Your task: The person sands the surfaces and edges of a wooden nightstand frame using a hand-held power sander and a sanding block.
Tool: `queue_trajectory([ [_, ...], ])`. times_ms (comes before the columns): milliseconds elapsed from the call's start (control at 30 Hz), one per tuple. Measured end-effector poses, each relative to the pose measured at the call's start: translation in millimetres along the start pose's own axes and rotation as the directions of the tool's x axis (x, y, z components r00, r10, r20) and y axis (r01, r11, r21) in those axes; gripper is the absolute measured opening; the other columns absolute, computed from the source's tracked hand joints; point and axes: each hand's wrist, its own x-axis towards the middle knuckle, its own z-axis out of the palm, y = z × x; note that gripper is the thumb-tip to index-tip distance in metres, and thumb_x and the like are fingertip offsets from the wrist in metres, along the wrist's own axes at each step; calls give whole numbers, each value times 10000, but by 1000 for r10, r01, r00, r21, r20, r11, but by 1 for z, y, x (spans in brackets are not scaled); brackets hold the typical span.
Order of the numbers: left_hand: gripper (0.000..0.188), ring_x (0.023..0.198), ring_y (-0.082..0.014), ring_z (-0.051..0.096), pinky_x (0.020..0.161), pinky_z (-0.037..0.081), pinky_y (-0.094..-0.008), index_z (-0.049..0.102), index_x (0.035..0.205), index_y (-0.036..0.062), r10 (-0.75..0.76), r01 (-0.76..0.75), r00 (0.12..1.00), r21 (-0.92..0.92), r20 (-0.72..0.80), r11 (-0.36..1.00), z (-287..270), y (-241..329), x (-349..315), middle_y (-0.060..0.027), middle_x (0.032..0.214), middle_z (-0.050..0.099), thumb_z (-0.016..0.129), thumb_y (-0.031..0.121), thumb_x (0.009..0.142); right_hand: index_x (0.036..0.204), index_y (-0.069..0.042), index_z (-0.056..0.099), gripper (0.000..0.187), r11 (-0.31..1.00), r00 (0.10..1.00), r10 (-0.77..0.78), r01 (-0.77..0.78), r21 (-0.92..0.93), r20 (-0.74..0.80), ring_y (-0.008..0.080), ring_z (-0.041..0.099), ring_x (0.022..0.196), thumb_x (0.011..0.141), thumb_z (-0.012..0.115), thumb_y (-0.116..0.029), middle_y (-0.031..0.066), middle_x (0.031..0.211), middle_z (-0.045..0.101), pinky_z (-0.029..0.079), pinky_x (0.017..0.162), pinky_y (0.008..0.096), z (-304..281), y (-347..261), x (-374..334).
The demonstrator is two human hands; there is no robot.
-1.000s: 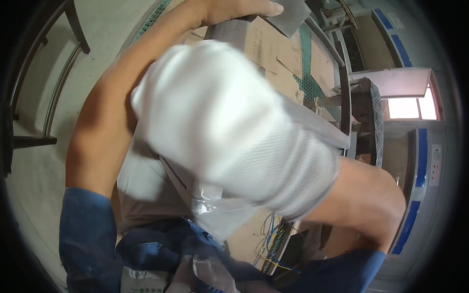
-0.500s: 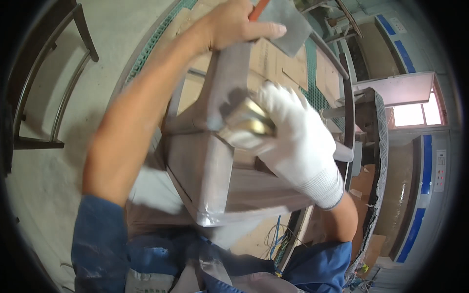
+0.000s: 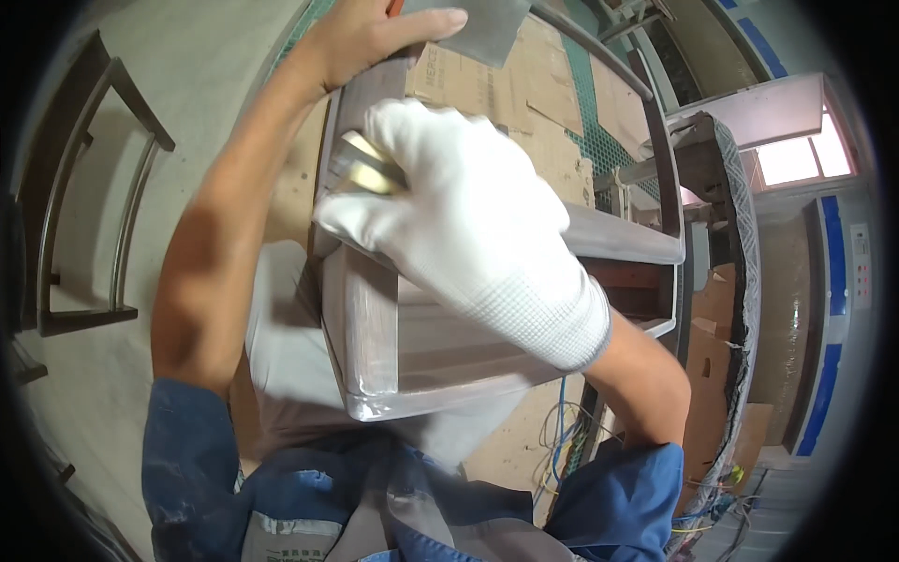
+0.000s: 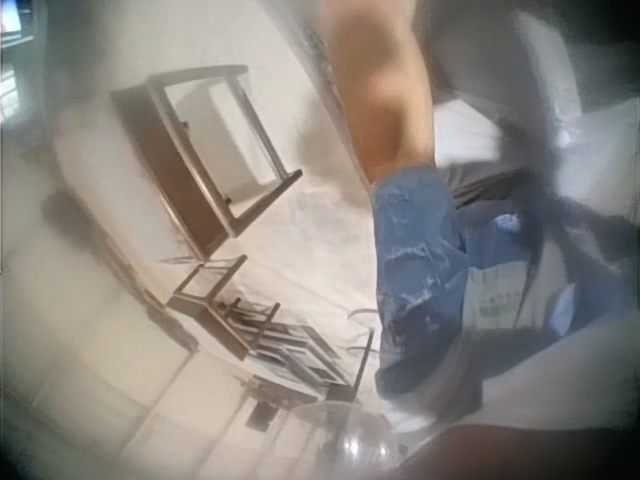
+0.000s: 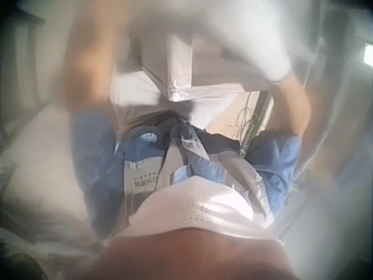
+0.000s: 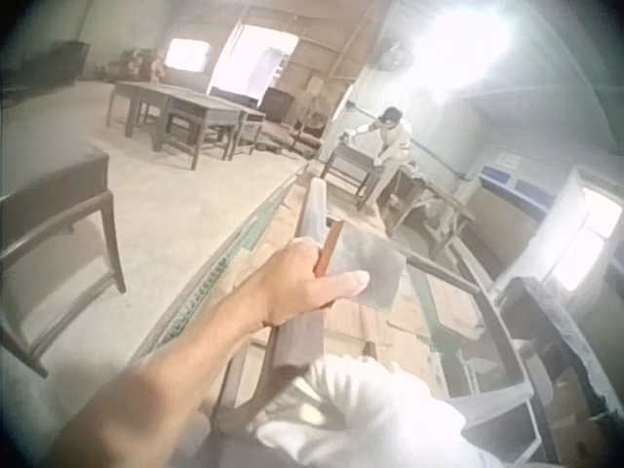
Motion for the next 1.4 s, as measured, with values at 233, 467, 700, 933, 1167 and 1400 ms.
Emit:
queue_trajectory([
  [233, 463, 539, -141, 514, 539, 412, -346, 610, 633, 48, -14, 15, 1000, 104, -14, 994, -7, 12, 0, -13, 566, 538, 736, 394, 912, 809, -47, 654, 232, 965, 986, 146, -159, 206, 78, 60, 611, 631, 860, 824, -196, 7, 661, 647, 495, 605, 270, -5, -5, 12],
  [467, 399, 612, -123, 600, 576, 482, -340, 706, 755, -4, 35, -29, 996, 72, -81, 997, 7, 23, -3, -57, 632, 648, 753, 364, 904, 884, -58, 701, 218, 911, 897, -327, 215, -353, -297, 362, 659, 832, 853, 791, -253, 156, 854, 693, 537, 773, 451, 3, 23, -1],
  [700, 423, 585, -131, 559, 578, 440, -331, 661, 686, 34, -9, 6, 1000, 106, 26, 994, -7, 16, -6, -27, 595, 583, 721, 379, 923, 779, -98, 589, 251, 916, 890, -341, 241, -321, -303, 347, 596, 733, 873, 774, -238, 126, 746, 606, 468, 724, 442, 17, 25, -24],
  [933, 504, 606, -101, 550, 605, 423, -275, 606, 651, 75, 8, -15, 998, 115, 64, 993, -1, -6, 3, -2, 606, 564, 730, 492, 906, 779, -115, 572, 226, 944, 907, -245, 141, -300, -344, 338, 579, 726, 871, 753, -212, 102, 709, 578, 444, 701, 450, 20, 27, -38],
  [1167, 408, 636, -93, 549, 619, 422, -264, 640, 745, 60, -118, 117, 993, 63, 20, 991, -2, -6, 2, 0, 669, 589, 745, 413, 921, 817, -80, 609, 239, 929, 864, -274, 125, -347, -422, 382, 617, 703, 906, 729, -267, 183, 733, 629, 496, 688, 472, 21, 37, -1],
  [1400, 548, 548, -144, 490, 568, 425, -343, 586, 604, 34, 1, 2, 999, 82, -34, 997, -3, 3, -2, -21, 567, 525, 768, 485, 857, 888, -95, 649, 346, 941, 939, -291, 246, -234, -182, 327, 616, 767, 838, 843, -378, 96, 796, 645, 516, 714, 428, -25, 39, -60],
])
